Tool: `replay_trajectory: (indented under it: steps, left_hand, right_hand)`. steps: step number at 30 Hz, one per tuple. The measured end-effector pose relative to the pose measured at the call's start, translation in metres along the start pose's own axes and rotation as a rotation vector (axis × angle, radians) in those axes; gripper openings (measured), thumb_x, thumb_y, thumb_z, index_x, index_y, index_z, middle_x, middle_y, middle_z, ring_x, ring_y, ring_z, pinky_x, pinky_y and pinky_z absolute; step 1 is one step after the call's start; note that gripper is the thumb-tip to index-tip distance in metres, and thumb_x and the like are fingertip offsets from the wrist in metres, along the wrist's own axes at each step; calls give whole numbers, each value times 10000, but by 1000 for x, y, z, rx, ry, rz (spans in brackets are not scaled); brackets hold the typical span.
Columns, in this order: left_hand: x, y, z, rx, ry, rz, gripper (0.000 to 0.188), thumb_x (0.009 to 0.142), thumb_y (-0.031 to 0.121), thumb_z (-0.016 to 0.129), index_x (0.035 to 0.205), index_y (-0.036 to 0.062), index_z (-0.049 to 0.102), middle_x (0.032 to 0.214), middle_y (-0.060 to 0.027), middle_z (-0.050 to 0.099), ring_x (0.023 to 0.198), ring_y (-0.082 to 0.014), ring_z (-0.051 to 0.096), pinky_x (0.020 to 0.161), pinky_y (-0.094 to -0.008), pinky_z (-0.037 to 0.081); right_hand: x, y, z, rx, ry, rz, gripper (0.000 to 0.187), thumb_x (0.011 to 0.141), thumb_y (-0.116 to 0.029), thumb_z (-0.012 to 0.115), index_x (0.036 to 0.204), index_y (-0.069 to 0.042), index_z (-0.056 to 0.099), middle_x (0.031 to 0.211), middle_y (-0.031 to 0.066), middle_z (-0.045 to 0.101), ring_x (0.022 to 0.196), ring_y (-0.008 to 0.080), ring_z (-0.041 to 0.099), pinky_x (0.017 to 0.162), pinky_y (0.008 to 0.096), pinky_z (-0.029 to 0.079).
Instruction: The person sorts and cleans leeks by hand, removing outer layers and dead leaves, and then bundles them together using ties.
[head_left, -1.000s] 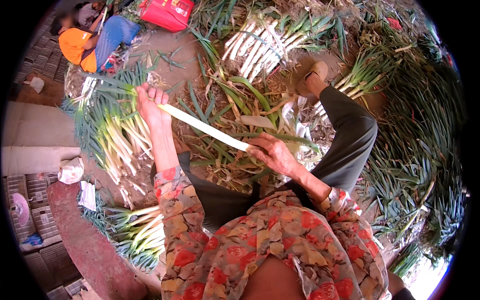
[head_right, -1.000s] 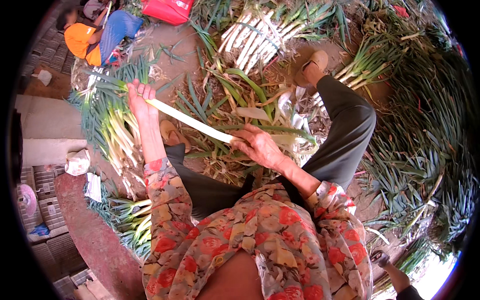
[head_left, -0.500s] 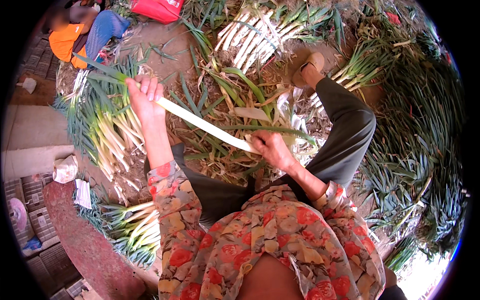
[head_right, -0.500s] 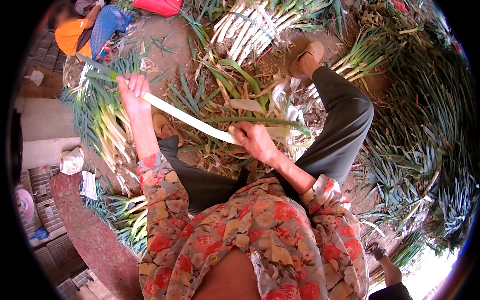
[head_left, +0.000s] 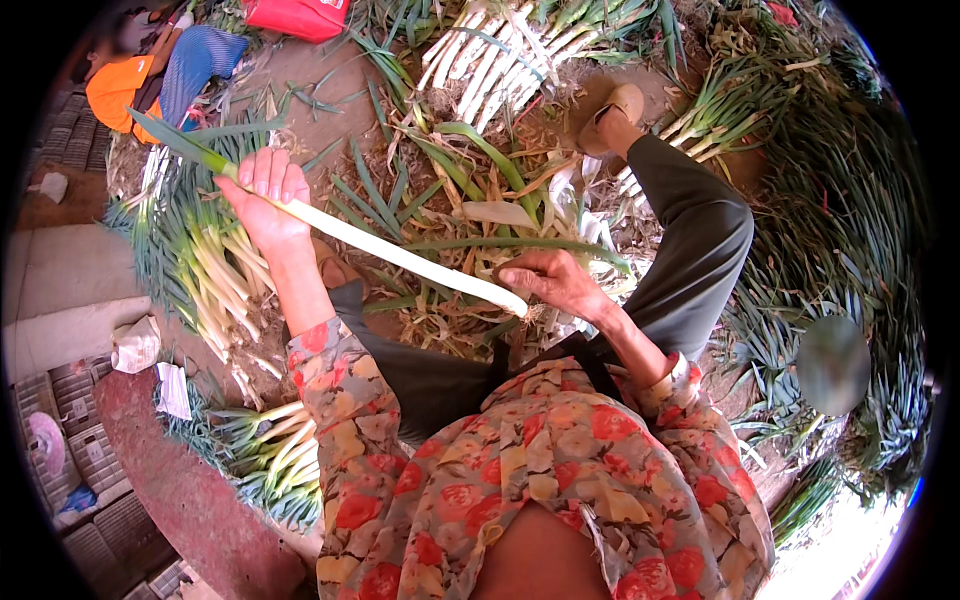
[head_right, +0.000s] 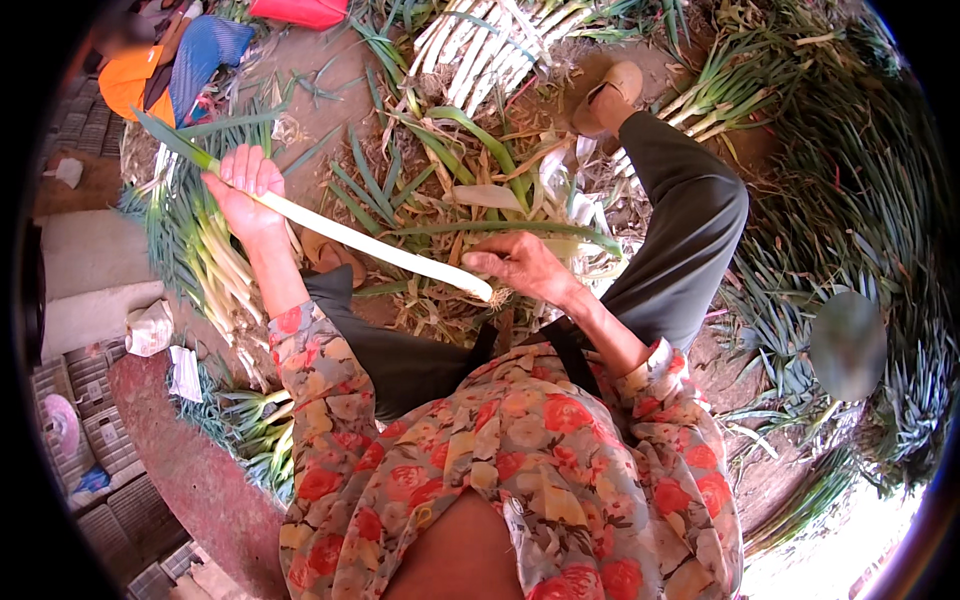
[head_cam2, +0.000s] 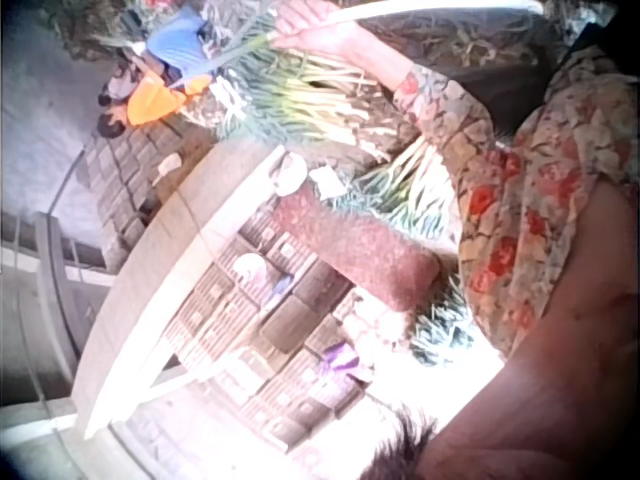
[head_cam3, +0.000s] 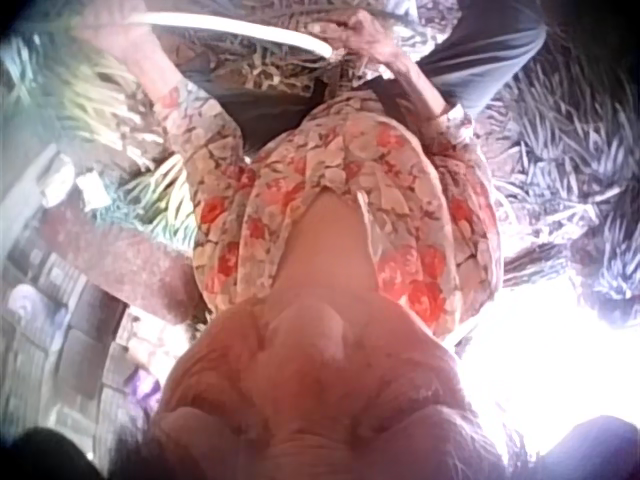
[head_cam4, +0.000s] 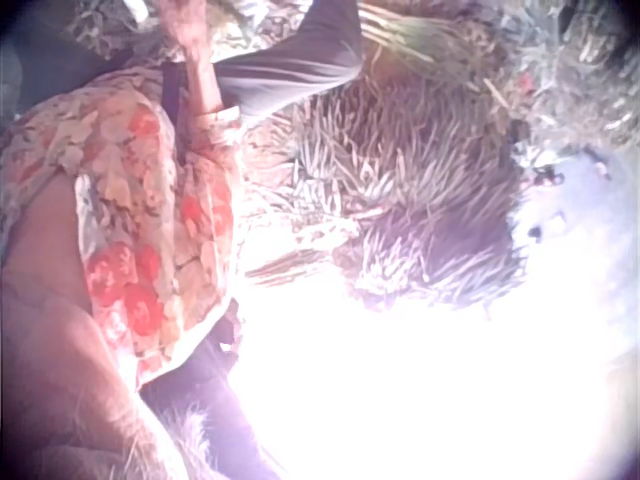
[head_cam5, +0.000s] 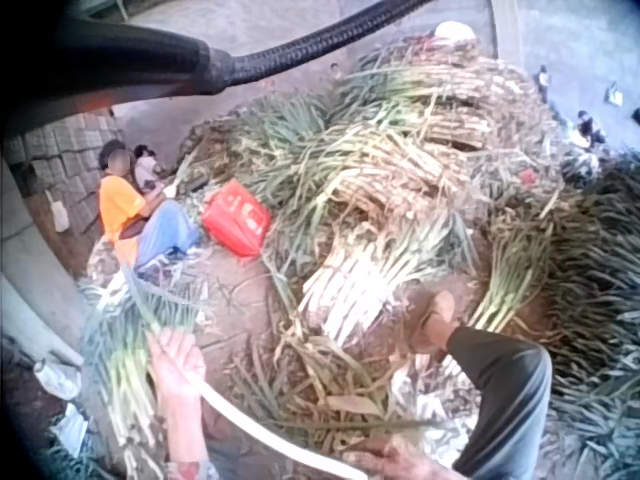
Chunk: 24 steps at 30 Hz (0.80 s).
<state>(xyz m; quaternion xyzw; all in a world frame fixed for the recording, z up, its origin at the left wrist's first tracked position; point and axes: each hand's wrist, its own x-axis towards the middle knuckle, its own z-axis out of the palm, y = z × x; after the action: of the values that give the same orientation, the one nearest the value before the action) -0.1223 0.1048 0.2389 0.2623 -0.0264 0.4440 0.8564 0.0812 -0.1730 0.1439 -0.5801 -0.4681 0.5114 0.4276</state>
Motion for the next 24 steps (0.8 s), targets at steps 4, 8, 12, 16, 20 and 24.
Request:
replay_trajectory:
  steps: [4, 8, 12, 16, 20, 24]
  left_hand:
    - [4, 0, 0, 1, -51, 13, 535, 870, 575, 329, 616, 111, 402, 525, 20, 328, 450, -106, 314, 399, -241, 264]
    - [14, -28, 22, 499, 406, 65, 453, 871, 526, 388, 688, 113, 421, 558, 14, 364, 469, -118, 320, 407, -257, 278]
    - [10, -32, -22, 438, 340, -26, 341, 875, 416, 428, 697, 126, 415, 585, 25, 349, 504, -111, 333, 437, -272, 308]
    - [27, -37, -6, 269, -206, -61, 315, 942, 317, 372, 696, 121, 351, 554, 16, 286, 465, -89, 271, 399, -213, 252]
    - [39, -83, 14, 266, -117, -136, 345, 942, 311, 388, 660, 131, 303, 529, 26, 245, 428, -69, 201, 377, -209, 185]
    - [47, -119, 8, 211, -73, -153, 365, 940, 318, 380, 631, 140, 303, 507, 32, 241, 402, -56, 192, 358, -200, 167]
  right_hand:
    - [3, -20, 15, 0, -111, -68, 319, 851, -286, 591, 997, -5, 632, 849, 79, 638, 746, 131, 580, 648, 267, 464]
    - [-11, -10, 2, -80, 21, -130, 204, 868, -180, 541, 928, -9, 635, 831, 97, 628, 701, 150, 579, 624, 292, 465]
    - [-19, 7, -4, -172, -13, -244, 211, 854, -185, 504, 837, 6, 592, 699, 161, 574, 640, 224, 569, 595, 350, 455]
    - [-29, -8, -5, -105, 55, -334, 206, 836, -168, 501, 815, 18, 587, 710, 183, 575, 654, 279, 582, 584, 389, 449]
    - [-50, 0, -14, -293, 238, -227, 197, 771, -146, 507, 726, 41, 548, 699, 219, 570, 678, 398, 552, 590, 443, 439]
    - [-60, 26, -1, -226, 379, -75, 201, 740, -144, 510, 720, 53, 546, 682, 228, 554, 657, 368, 557, 586, 429, 427]
